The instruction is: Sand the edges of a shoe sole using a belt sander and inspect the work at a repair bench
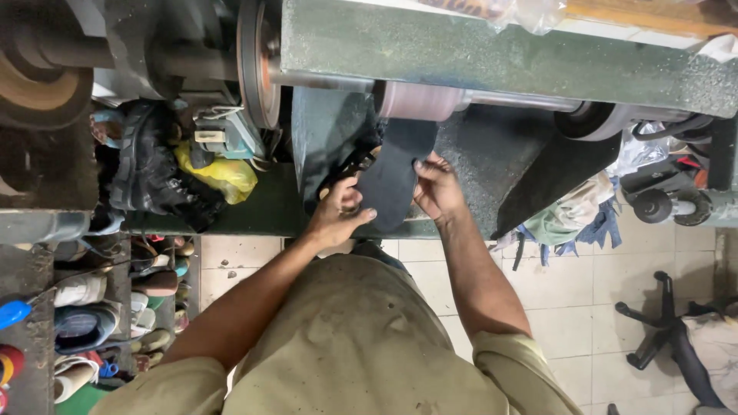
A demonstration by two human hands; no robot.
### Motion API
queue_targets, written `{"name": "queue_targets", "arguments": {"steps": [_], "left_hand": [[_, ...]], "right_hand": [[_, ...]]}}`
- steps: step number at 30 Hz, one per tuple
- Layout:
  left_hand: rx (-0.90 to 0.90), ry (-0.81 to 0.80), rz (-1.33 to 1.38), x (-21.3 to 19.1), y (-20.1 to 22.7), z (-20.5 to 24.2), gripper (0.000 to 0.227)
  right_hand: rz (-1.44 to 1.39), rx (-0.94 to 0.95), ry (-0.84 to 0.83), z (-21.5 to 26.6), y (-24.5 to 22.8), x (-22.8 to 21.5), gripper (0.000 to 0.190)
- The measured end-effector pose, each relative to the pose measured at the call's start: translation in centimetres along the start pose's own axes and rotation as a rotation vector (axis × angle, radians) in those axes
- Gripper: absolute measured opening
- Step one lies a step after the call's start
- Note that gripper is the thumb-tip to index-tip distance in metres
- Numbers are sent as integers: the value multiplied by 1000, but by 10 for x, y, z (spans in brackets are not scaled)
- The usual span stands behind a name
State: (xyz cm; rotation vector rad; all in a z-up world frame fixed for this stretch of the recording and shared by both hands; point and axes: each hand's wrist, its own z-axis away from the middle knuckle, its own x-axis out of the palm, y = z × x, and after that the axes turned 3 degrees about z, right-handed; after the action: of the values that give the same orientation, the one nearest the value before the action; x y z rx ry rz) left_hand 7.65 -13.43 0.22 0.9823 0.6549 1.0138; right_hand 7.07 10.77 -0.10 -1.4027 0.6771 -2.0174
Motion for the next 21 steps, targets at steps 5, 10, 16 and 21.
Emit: {"name": "queue_targets", "arguments": {"steps": [5, 10, 16, 21], "left_hand": [[174, -94, 299, 2, -25, -44, 59], [351, -250, 640, 5, 30, -33, 47], [370, -87, 650, 2, 55, -45, 41], [300, 75, 567, 0, 37, -91, 49]], "right_hand": [[-189, 86, 78, -38, 1, -15, 30], [-448, -66, -88, -3, -20, 85, 59], [-759, -122, -634, -14, -4, 90, 102], [-848, -99, -547, -40, 3, 84, 110]]}}
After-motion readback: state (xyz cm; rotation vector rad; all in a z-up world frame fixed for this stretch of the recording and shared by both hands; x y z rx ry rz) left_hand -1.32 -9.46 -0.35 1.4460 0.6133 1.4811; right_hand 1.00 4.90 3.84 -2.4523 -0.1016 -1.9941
